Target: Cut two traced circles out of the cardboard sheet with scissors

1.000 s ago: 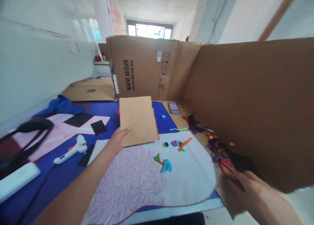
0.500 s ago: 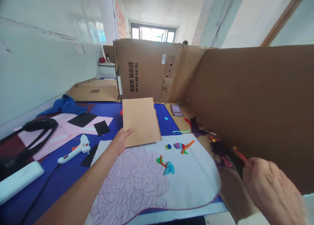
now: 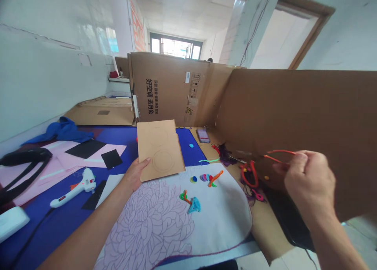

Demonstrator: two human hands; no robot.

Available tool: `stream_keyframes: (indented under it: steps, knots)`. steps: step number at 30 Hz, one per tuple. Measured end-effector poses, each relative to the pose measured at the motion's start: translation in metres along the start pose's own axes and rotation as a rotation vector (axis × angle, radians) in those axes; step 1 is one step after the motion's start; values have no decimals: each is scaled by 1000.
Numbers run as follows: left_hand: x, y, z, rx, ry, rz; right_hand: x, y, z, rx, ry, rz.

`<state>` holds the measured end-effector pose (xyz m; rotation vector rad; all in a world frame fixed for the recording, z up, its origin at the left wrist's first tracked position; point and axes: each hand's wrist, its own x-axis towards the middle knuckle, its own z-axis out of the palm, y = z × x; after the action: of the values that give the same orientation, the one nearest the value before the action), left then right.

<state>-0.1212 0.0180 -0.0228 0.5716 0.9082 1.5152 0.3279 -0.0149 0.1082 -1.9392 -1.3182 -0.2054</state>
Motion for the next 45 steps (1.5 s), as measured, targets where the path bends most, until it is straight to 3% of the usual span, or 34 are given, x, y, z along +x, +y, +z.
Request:
stream_keyframes:
  steps: [2, 4, 9, 13, 18, 22, 25, 31, 38, 45]
  knots:
    - [0, 1, 0, 2, 8, -6, -2, -21, 16, 378, -1, 106]
    - [0, 2, -1, 1, 15, -10, -7, -49, 40, 806, -99, 189]
    - [1, 7, -4, -72, 61, 15, -17, -119, 117, 1315, -440, 374]
    - [3, 11, -9, -144, 84, 51, -20, -147, 167, 1466, -512, 504]
    - [5, 14, -17, -286, 33, 76, -31, -146, 202, 1503, -555, 585]
    - [2, 14, -16, -418, -87, 13, -46, -143, 211, 1519, -571, 576]
    - [-1, 20, -14, -482, -98, -38, -54, -145, 209, 1533, -561, 543]
    - [-5, 35, -15, -554, -90, 17, -61, -147, 204, 1513, -516, 432]
    - [-15, 15, 3, -357, -240, -29, -111, -167, 194, 1585, -779, 257]
    - [-17, 13, 9, -276, -121, -1, -127, -182, 176, 1627, -1125, 364]
